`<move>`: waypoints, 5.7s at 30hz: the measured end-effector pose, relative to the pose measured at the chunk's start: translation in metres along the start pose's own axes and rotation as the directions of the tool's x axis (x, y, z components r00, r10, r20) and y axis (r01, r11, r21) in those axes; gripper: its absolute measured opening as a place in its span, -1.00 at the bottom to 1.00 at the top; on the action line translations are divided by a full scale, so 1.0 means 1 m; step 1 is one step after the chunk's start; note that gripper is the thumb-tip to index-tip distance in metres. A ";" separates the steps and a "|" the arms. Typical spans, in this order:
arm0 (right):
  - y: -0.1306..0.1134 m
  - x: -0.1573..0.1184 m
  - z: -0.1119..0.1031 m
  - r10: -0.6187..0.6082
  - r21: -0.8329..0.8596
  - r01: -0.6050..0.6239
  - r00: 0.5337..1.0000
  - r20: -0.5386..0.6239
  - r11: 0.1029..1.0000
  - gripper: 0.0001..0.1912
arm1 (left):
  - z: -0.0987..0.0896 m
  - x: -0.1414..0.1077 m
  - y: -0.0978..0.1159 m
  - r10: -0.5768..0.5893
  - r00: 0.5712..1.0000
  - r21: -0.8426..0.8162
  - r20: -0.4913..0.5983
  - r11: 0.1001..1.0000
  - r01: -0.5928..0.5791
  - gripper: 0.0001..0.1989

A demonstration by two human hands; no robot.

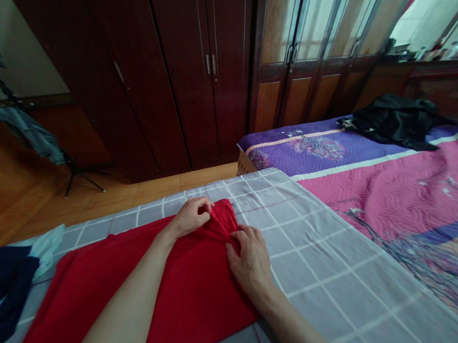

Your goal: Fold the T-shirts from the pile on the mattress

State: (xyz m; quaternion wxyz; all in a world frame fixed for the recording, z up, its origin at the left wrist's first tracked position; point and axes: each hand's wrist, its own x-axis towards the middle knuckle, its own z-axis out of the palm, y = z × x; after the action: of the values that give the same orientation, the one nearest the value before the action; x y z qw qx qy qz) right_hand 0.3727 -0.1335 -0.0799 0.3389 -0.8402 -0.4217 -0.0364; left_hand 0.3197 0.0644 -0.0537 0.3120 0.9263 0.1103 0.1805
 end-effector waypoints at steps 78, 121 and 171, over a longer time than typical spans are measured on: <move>-0.005 0.003 -0.009 -0.017 0.026 0.016 0.998 0.059 1.000 -0.66 | -0.032 -0.018 0.002 -0.090 0.982 -0.311 0.168 0.940 0.140 -0.76; -0.011 -0.011 -0.001 -0.302 -0.220 0.311 0.950 0.073 0.925 -0.85 | 0.035 0.019 0.040 0.032 0.980 0.485 0.195 0.865 -0.125 -0.71; -0.001 -0.062 -0.059 -0.038 -0.071 0.049 0.989 0.145 0.996 -0.83 | 0.030 0.025 0.057 -0.015 0.872 0.364 0.489 0.912 -0.188 -0.80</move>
State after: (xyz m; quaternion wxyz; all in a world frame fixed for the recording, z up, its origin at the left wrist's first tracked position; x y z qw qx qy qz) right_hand 0.3455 -0.2105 -0.0555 0.2752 -0.8434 -0.4615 0.0011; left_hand 0.3599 0.0123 -0.0340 0.1251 0.9896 0.0214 -0.0679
